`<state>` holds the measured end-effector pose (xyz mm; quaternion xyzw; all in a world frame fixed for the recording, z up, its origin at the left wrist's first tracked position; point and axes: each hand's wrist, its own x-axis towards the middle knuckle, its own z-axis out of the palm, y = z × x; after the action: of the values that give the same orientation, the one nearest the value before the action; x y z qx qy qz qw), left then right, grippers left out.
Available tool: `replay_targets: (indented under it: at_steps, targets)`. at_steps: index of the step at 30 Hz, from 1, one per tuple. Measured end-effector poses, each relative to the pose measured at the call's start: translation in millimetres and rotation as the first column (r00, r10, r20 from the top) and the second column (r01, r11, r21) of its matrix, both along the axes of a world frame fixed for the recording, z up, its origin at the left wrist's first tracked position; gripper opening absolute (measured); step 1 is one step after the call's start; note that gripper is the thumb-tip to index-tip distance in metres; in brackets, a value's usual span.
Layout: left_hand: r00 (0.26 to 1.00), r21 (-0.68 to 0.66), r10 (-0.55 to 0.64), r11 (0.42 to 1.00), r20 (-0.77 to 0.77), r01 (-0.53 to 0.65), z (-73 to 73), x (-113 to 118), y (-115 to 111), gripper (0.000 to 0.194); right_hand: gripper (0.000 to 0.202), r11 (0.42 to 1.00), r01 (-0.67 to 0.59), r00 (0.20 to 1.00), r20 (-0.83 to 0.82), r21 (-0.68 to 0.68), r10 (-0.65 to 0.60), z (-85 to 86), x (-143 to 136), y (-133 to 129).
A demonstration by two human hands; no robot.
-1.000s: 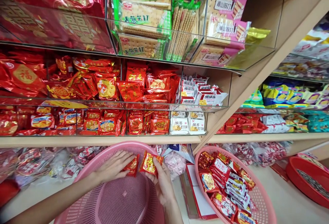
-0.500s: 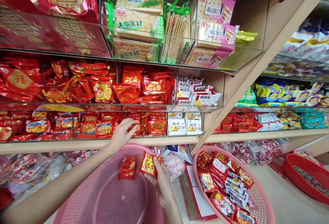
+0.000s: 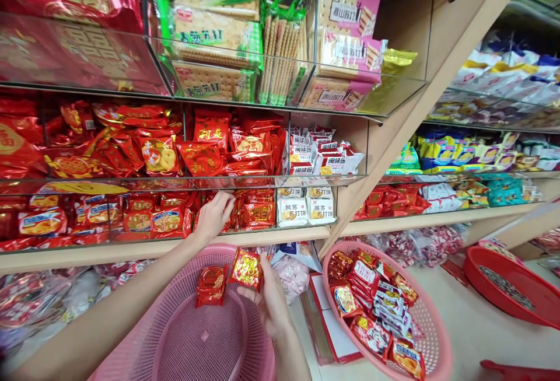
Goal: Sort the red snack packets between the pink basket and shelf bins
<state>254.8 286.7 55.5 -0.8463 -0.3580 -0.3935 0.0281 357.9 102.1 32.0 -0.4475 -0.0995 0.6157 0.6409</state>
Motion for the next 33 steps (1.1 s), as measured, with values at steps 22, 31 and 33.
replay_targets:
  at_steps: [22,31,33]
  targets:
    - [0.971,0.064,-0.156,0.987,0.182,0.146,-21.7,-14,-1,0.015,0.029,0.988,0.115,0.987,0.099,0.105,-0.125,27.4,15,70]
    - [0.978,0.107,-0.14,0.986,0.154,0.124,-20.2,-16,8,0.015,0.028,0.989,0.107,0.99,0.082,0.098,-0.115,21.3,15,69]
    - [0.98,0.122,-0.151,0.983,0.129,0.136,-16.8,-17,12,0.014,0.028,0.989,0.117,0.989,0.081,0.095,-0.125,21.0,18,68]
